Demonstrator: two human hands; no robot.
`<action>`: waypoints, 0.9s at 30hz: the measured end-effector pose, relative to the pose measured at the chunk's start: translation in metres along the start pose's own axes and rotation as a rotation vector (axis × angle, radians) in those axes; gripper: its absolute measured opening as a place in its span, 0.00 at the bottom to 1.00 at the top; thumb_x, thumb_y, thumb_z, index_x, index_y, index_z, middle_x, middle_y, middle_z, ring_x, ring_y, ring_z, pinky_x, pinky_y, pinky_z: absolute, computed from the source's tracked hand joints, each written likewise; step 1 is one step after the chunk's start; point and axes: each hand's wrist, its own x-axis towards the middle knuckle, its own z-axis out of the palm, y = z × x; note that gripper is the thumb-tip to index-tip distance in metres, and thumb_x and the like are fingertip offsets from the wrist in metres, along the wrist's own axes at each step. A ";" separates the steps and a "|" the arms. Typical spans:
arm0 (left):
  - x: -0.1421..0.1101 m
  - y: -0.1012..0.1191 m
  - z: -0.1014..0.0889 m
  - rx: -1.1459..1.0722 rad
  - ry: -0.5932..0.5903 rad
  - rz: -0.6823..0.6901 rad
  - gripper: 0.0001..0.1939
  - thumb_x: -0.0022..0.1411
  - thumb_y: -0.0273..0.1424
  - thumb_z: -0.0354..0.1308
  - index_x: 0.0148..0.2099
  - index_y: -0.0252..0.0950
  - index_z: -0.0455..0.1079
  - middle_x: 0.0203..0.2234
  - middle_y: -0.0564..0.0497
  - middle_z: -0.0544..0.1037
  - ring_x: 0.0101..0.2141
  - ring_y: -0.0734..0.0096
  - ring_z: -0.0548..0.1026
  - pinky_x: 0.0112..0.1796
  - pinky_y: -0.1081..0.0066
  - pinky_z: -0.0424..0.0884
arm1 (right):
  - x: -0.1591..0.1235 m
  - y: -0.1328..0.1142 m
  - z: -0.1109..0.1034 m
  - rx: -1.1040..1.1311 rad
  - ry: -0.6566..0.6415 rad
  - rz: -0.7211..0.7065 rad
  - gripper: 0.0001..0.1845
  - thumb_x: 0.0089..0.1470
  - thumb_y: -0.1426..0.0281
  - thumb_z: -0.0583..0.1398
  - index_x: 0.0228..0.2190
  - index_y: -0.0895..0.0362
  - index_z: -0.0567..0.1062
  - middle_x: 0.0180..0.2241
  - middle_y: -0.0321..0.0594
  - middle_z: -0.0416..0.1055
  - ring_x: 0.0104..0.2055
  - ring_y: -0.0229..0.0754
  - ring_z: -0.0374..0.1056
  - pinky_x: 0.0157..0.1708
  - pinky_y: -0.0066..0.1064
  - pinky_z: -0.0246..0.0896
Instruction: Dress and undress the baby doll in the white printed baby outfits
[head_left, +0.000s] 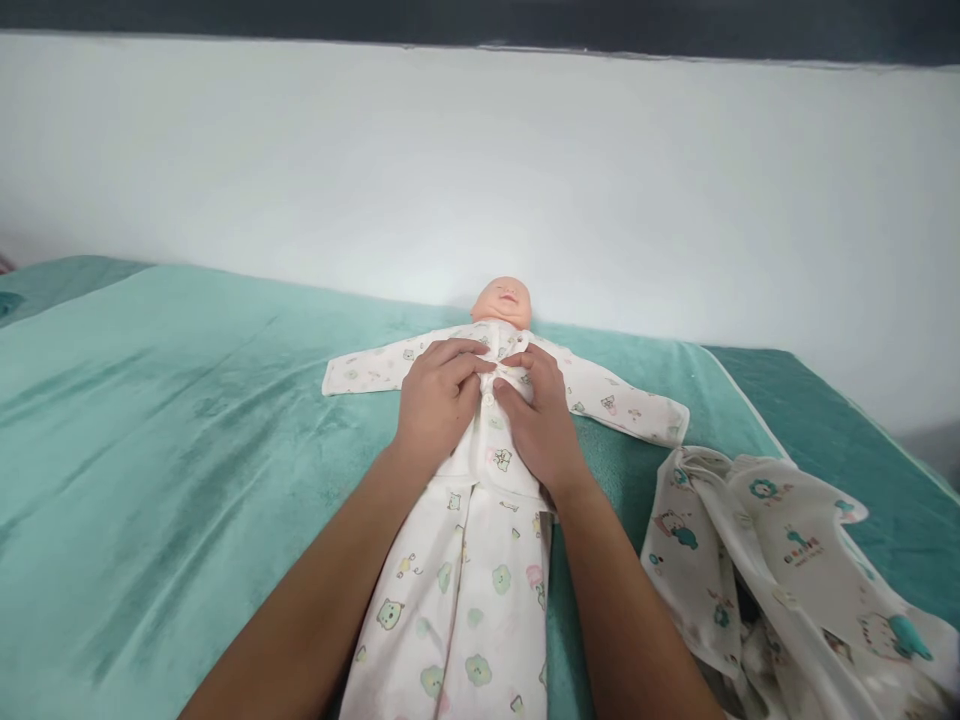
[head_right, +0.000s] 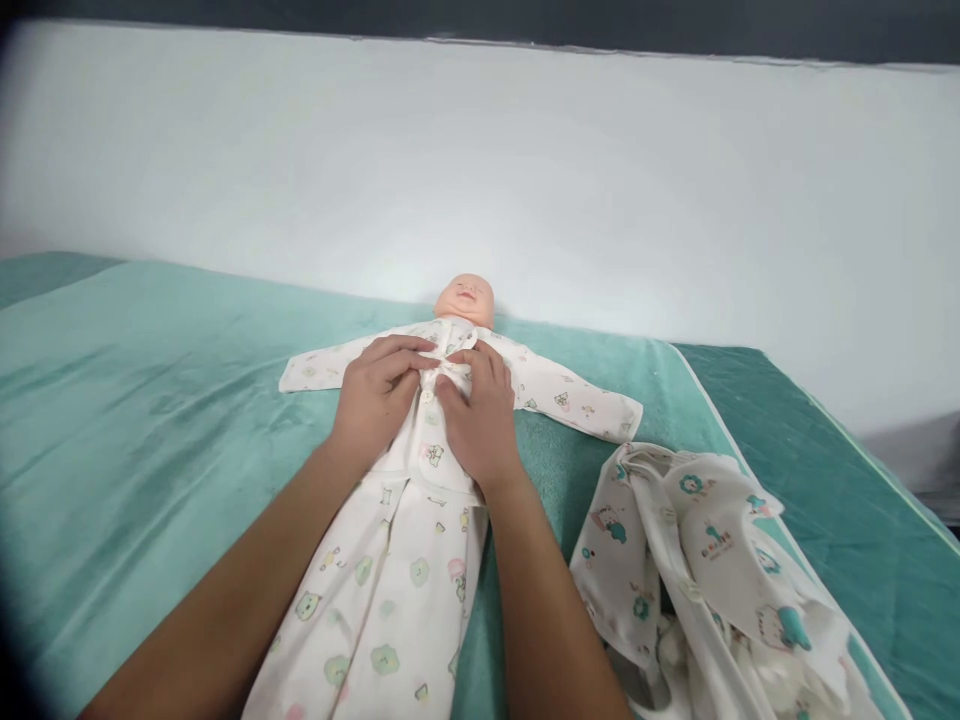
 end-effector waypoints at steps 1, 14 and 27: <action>0.000 -0.001 0.000 -0.009 0.003 -0.011 0.16 0.60 0.19 0.52 0.37 0.40 0.79 0.44 0.51 0.83 0.48 0.61 0.78 0.51 0.58 0.73 | 0.000 0.000 0.000 0.010 0.003 0.009 0.10 0.57 0.65 0.59 0.42 0.49 0.70 0.61 0.41 0.64 0.67 0.49 0.55 0.68 0.52 0.45; 0.001 0.000 -0.002 -0.152 0.011 -0.111 0.14 0.62 0.19 0.50 0.36 0.40 0.74 0.44 0.50 0.82 0.49 0.63 0.77 0.53 0.59 0.71 | -0.003 0.002 0.003 0.250 0.173 -0.009 0.09 0.57 0.68 0.61 0.41 0.49 0.75 0.53 0.38 0.73 0.58 0.46 0.66 0.63 0.46 0.56; 0.004 -0.002 -0.036 -0.366 -0.429 -0.237 0.07 0.63 0.31 0.58 0.35 0.43 0.77 0.63 0.51 0.71 0.61 0.54 0.70 0.50 0.59 0.75 | -0.006 -0.008 -0.004 0.194 0.133 0.049 0.19 0.62 0.60 0.59 0.22 0.49 0.79 0.52 0.35 0.78 0.59 0.49 0.69 0.65 0.49 0.55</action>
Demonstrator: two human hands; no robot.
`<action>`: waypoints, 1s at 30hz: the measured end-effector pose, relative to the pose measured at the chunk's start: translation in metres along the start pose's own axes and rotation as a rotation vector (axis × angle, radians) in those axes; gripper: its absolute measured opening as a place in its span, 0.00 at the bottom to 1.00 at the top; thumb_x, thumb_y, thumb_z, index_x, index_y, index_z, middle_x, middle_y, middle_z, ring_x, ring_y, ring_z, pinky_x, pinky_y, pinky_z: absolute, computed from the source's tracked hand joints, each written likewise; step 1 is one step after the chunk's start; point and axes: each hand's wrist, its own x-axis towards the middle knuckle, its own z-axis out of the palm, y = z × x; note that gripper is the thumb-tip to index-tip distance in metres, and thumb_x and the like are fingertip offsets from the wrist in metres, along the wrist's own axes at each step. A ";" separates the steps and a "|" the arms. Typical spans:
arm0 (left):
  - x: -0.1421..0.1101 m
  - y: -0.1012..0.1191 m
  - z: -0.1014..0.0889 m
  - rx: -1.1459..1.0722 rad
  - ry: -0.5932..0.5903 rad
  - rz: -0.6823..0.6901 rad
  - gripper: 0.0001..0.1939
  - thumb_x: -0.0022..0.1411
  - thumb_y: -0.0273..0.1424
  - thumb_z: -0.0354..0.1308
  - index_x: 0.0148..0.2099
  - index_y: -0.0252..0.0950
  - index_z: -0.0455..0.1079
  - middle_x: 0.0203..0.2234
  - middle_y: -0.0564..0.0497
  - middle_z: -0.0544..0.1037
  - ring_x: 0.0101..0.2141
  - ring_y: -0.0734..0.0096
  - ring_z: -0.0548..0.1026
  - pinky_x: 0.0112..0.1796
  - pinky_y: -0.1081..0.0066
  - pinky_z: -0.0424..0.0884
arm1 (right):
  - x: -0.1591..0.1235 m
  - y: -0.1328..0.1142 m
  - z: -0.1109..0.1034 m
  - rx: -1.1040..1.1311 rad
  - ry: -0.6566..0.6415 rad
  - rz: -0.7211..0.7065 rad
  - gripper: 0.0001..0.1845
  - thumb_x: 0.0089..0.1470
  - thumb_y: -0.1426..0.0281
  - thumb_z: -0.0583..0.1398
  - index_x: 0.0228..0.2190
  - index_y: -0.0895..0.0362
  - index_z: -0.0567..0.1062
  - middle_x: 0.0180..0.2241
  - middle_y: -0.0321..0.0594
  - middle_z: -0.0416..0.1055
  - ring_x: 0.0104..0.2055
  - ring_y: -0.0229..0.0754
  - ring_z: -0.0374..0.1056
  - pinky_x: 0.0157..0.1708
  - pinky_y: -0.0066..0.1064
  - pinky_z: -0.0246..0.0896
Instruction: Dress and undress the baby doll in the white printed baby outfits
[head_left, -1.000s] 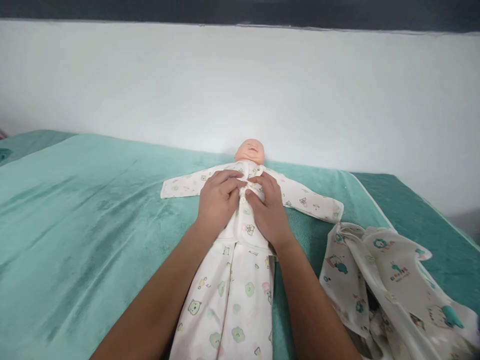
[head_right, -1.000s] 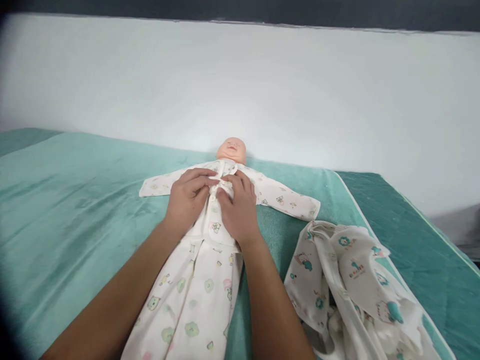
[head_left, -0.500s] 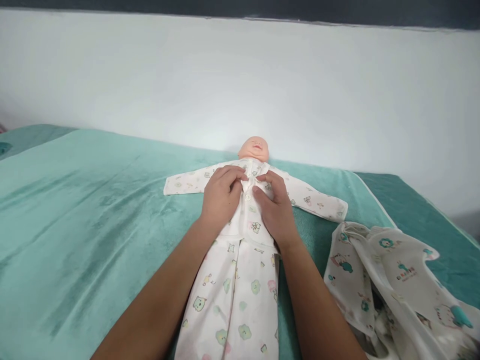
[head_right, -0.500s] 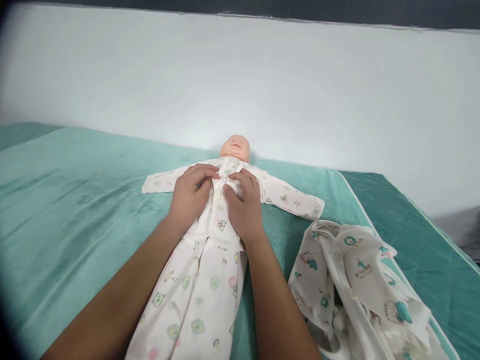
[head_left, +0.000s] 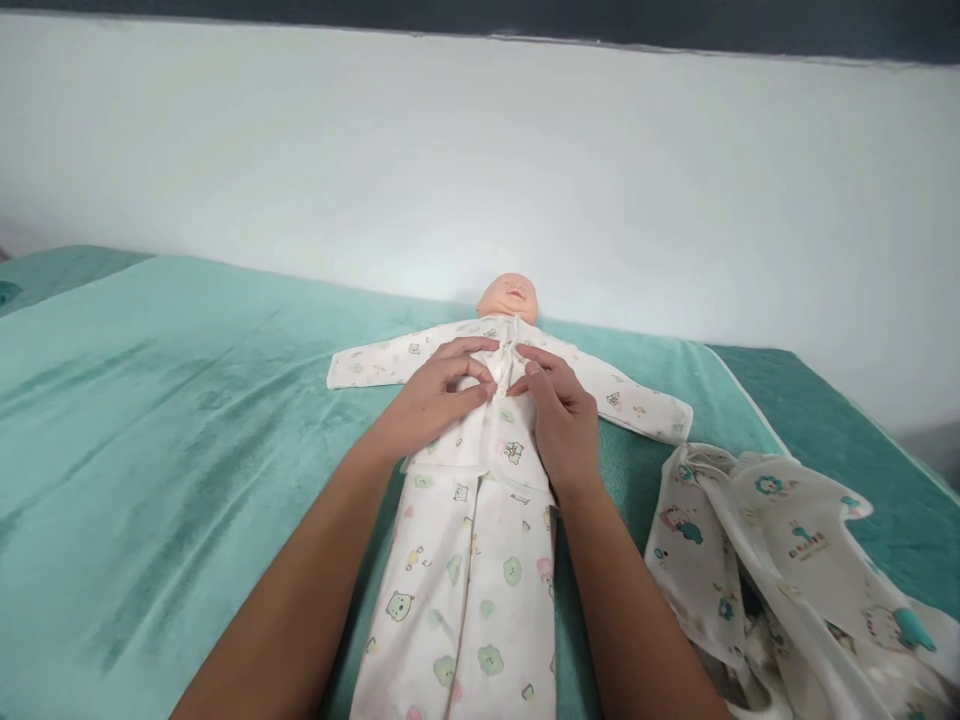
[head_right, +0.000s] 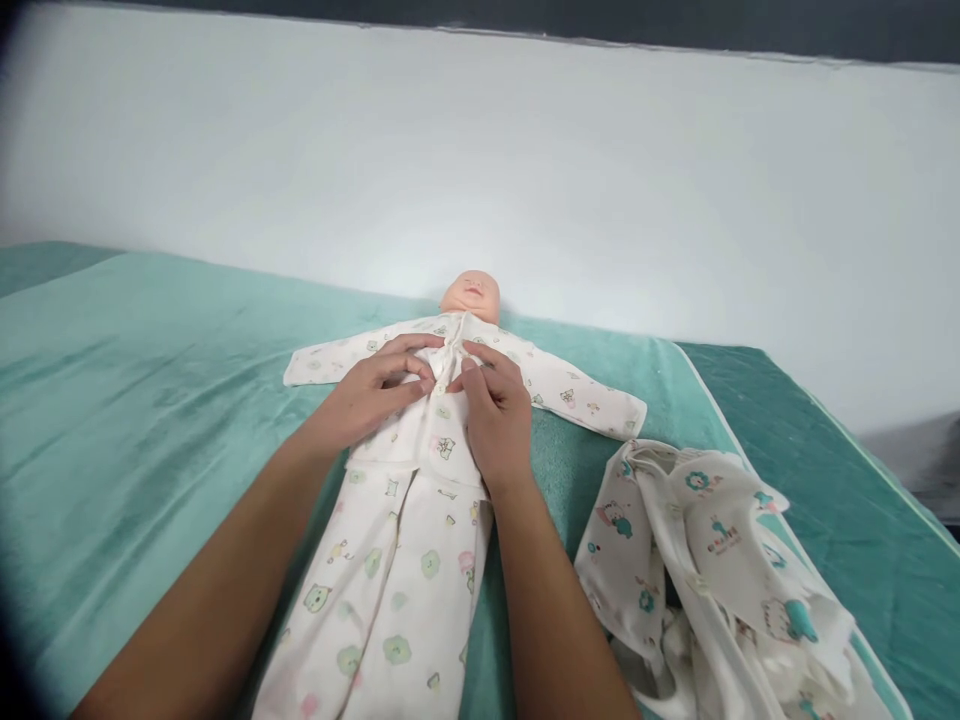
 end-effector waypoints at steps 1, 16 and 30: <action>0.000 -0.002 -0.001 -0.010 -0.008 0.010 0.06 0.64 0.32 0.59 0.35 0.43 0.78 0.64 0.51 0.70 0.62 0.54 0.69 0.50 0.59 0.75 | 0.000 0.001 0.000 -0.003 0.013 0.003 0.18 0.62 0.60 0.59 0.24 0.49 0.80 0.52 0.35 0.78 0.59 0.49 0.69 0.65 0.50 0.55; 0.001 -0.003 0.000 -0.117 -0.037 -0.007 0.04 0.60 0.31 0.63 0.33 0.44 0.78 0.64 0.53 0.69 0.65 0.56 0.67 0.55 0.58 0.74 | 0.004 -0.002 -0.001 -0.030 -0.076 -0.001 0.14 0.59 0.64 0.60 0.22 0.50 0.78 0.53 0.35 0.76 0.61 0.50 0.66 0.65 0.52 0.53; 0.000 0.000 0.005 -0.136 0.004 -0.006 0.05 0.59 0.29 0.62 0.30 0.42 0.77 0.63 0.52 0.69 0.64 0.56 0.66 0.52 0.59 0.76 | 0.003 0.000 -0.009 -0.075 -0.237 -0.074 0.07 0.57 0.61 0.65 0.29 0.49 0.77 0.61 0.35 0.69 0.66 0.50 0.60 0.68 0.52 0.48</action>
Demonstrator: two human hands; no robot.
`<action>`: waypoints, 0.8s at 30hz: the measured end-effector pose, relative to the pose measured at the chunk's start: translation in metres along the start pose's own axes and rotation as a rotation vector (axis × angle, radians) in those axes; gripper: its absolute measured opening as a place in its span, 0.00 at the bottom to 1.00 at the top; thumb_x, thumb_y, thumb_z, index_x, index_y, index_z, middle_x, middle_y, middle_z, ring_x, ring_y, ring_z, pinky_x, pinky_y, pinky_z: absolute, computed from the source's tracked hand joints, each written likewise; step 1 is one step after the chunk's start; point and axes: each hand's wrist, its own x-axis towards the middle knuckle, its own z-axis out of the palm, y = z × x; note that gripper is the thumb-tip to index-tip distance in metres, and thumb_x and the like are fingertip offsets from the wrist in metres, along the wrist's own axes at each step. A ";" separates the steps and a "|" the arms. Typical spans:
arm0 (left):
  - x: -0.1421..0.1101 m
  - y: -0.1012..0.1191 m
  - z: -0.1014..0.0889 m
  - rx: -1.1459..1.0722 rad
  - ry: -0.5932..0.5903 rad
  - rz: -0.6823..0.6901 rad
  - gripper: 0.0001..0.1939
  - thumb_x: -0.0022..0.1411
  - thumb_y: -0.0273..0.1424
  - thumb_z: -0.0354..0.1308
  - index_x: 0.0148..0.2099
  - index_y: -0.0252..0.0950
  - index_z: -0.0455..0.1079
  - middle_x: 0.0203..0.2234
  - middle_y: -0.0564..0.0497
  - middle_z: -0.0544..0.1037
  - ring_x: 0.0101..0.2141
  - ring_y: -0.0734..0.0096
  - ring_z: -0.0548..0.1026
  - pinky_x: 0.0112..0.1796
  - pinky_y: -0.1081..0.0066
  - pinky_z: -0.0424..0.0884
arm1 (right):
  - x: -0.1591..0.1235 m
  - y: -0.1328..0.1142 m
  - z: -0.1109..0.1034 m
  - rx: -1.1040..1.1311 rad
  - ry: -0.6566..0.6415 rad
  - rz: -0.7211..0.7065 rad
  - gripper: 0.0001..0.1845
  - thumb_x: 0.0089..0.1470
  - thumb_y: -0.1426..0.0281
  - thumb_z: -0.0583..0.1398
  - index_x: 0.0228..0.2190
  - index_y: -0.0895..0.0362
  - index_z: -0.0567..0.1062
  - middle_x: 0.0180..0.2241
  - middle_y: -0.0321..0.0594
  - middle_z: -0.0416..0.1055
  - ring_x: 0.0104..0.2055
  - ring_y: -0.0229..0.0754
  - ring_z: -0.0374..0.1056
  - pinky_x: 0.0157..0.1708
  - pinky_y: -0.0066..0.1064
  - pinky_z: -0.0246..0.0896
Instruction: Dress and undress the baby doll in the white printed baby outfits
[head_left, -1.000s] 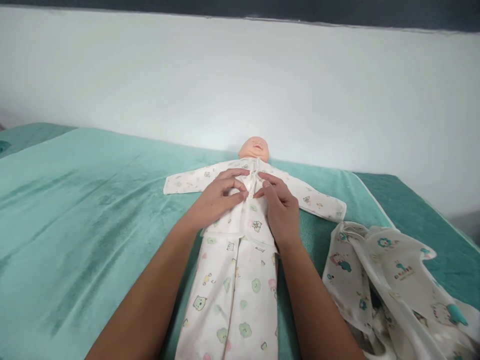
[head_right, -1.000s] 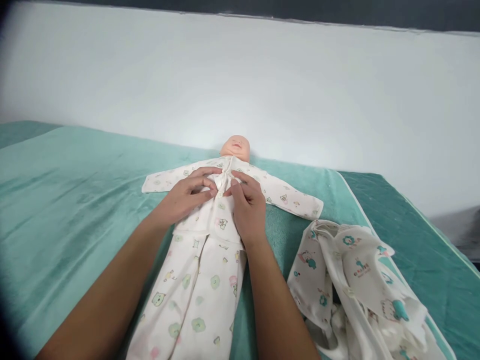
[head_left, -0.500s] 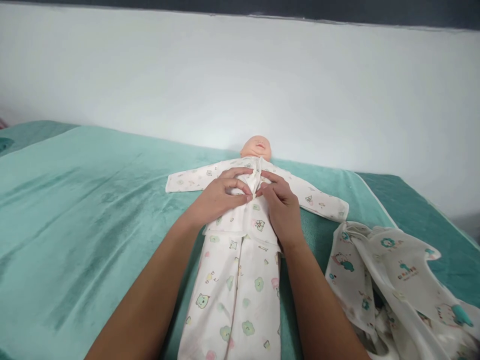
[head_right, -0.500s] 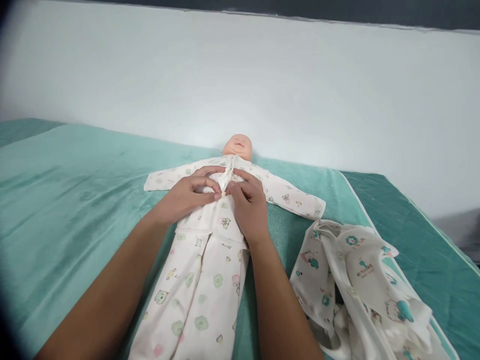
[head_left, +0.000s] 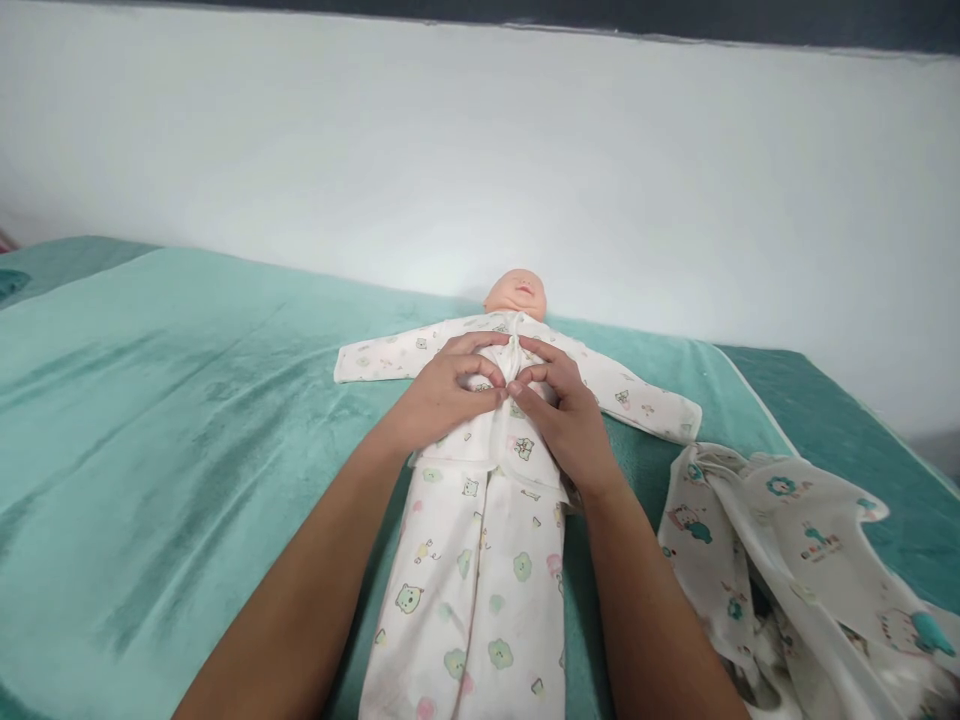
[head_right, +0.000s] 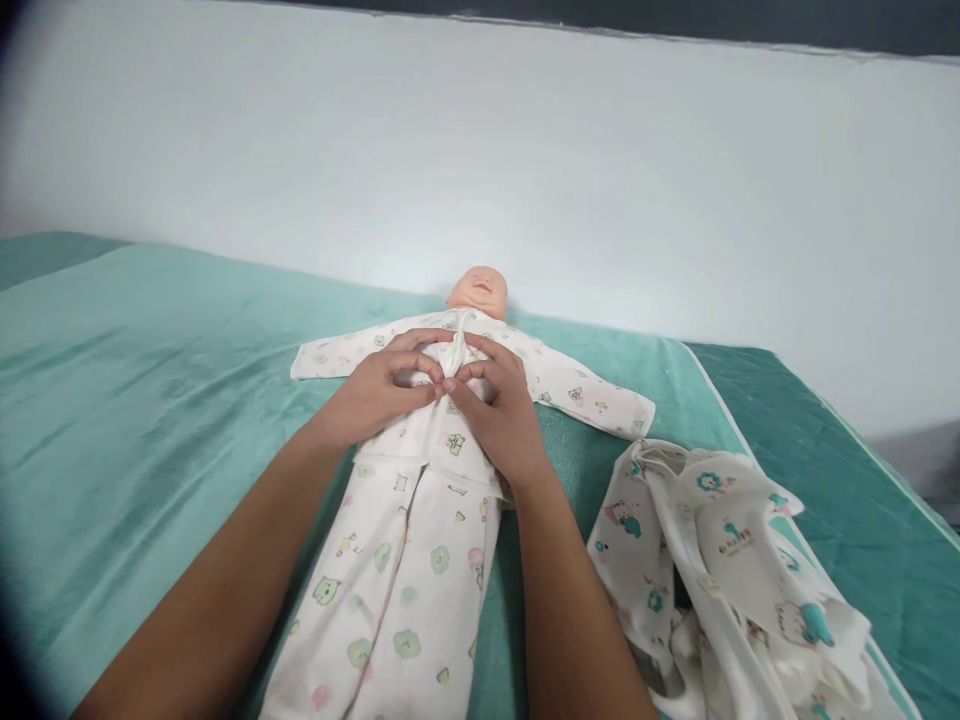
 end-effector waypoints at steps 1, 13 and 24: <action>0.000 -0.001 0.001 -0.005 0.009 0.004 0.05 0.59 0.29 0.63 0.30 0.42 0.76 0.63 0.51 0.70 0.64 0.56 0.67 0.52 0.59 0.76 | 0.000 0.000 0.000 -0.002 -0.009 -0.001 0.08 0.57 0.61 0.65 0.29 0.49 0.77 0.62 0.35 0.69 0.66 0.50 0.60 0.68 0.52 0.47; 0.001 -0.006 -0.003 -0.005 0.009 0.041 0.05 0.60 0.28 0.62 0.31 0.41 0.76 0.63 0.52 0.71 0.64 0.54 0.67 0.56 0.55 0.72 | 0.001 -0.001 0.000 -0.013 -0.017 -0.015 0.08 0.57 0.61 0.64 0.28 0.49 0.75 0.61 0.35 0.69 0.66 0.51 0.59 0.68 0.55 0.47; 0.001 -0.007 -0.006 -0.108 -0.011 0.025 0.05 0.63 0.33 0.63 0.34 0.44 0.80 0.63 0.53 0.71 0.64 0.55 0.68 0.58 0.54 0.71 | 0.001 0.002 -0.004 0.092 -0.020 -0.029 0.07 0.56 0.62 0.66 0.27 0.49 0.78 0.61 0.33 0.70 0.67 0.52 0.59 0.67 0.54 0.50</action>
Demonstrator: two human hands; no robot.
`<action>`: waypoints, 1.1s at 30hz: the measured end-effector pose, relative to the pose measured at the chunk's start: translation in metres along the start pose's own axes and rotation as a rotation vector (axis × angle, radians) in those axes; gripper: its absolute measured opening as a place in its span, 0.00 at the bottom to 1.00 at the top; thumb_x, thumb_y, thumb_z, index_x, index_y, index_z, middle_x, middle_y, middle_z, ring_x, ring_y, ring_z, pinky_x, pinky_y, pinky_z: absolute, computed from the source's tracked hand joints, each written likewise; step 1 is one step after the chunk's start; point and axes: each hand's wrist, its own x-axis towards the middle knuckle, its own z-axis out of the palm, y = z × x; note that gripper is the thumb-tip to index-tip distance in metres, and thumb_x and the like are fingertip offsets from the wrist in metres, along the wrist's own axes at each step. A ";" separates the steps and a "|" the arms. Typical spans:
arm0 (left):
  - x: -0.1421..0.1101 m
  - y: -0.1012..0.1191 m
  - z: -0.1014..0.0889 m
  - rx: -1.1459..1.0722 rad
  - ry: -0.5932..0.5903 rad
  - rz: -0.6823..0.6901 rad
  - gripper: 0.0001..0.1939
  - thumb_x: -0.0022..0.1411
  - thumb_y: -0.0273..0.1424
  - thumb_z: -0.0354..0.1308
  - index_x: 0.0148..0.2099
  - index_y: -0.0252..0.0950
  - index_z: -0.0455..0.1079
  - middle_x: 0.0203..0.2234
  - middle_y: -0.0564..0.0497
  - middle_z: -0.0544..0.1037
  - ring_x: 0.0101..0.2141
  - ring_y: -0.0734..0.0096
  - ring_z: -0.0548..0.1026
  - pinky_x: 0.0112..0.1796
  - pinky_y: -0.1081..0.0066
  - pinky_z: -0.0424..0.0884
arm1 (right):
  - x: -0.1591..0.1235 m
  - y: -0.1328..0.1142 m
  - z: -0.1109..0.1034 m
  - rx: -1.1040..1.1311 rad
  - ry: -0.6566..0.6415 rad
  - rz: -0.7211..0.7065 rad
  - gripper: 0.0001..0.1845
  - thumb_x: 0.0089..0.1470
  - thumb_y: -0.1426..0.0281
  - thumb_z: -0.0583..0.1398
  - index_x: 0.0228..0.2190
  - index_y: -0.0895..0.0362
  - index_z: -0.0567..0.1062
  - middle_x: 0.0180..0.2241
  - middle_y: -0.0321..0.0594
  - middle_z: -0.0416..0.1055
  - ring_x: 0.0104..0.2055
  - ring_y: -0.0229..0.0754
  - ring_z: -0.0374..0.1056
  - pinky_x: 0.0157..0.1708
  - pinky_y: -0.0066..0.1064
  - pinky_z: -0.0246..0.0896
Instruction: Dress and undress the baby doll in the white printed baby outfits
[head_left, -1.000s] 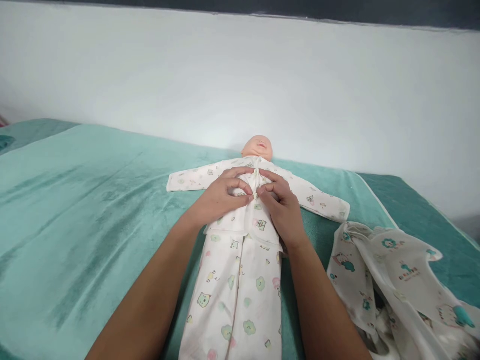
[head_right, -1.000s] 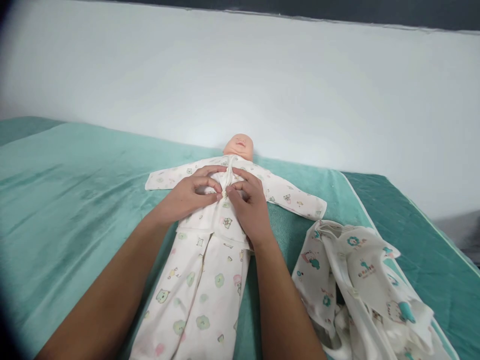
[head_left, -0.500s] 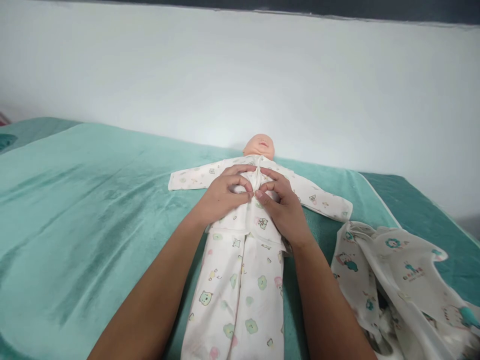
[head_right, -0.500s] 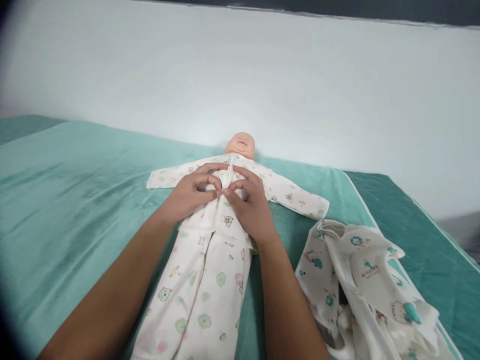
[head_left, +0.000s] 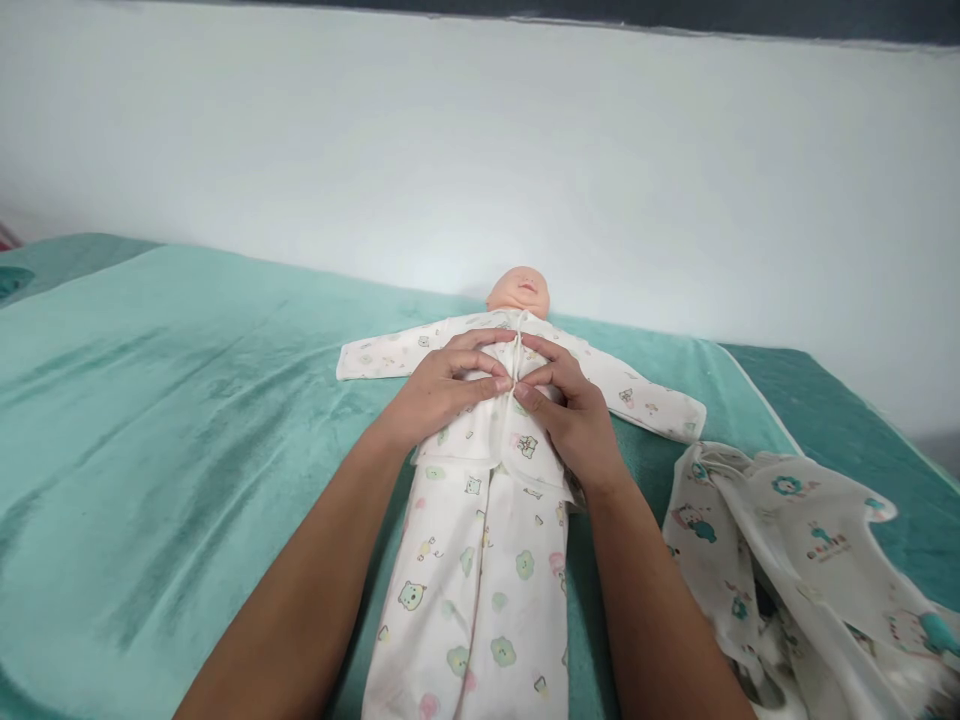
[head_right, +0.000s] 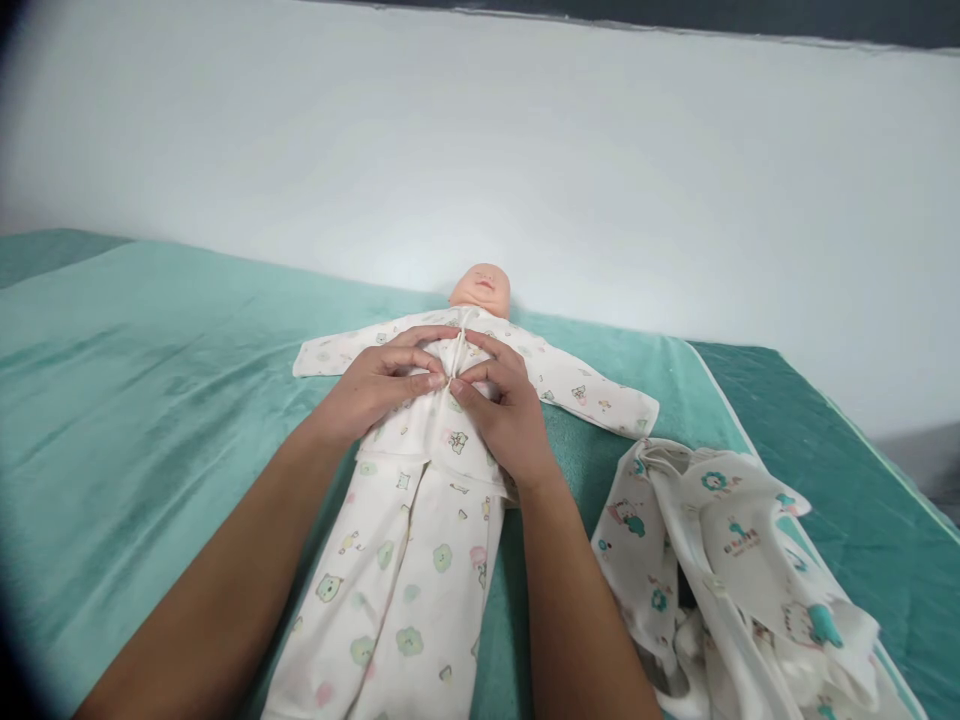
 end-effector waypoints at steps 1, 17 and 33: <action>0.000 0.000 0.000 -0.002 -0.006 0.003 0.06 0.64 0.33 0.62 0.35 0.44 0.80 0.63 0.53 0.71 0.64 0.55 0.68 0.58 0.54 0.72 | 0.000 0.000 0.000 0.008 -0.005 0.007 0.08 0.56 0.62 0.66 0.26 0.49 0.79 0.61 0.33 0.70 0.67 0.52 0.59 0.67 0.54 0.50; -0.002 0.002 0.015 0.360 0.057 0.075 0.05 0.60 0.25 0.56 0.36 0.41 0.65 0.65 0.50 0.66 0.67 0.59 0.61 0.62 0.54 0.63 | -0.004 -0.009 0.017 -0.257 0.085 0.051 0.10 0.56 0.63 0.64 0.35 0.51 0.67 0.62 0.44 0.65 0.66 0.49 0.59 0.65 0.49 0.52; 0.007 -0.012 0.000 0.019 0.641 -0.182 0.06 0.55 0.26 0.58 0.37 0.39 0.69 0.32 0.56 0.72 0.28 0.76 0.67 0.29 0.74 0.63 | 0.020 -0.014 -0.003 -0.217 0.370 0.357 0.07 0.51 0.68 0.60 0.24 0.53 0.68 0.37 0.38 0.79 0.39 0.43 0.71 0.41 0.34 0.63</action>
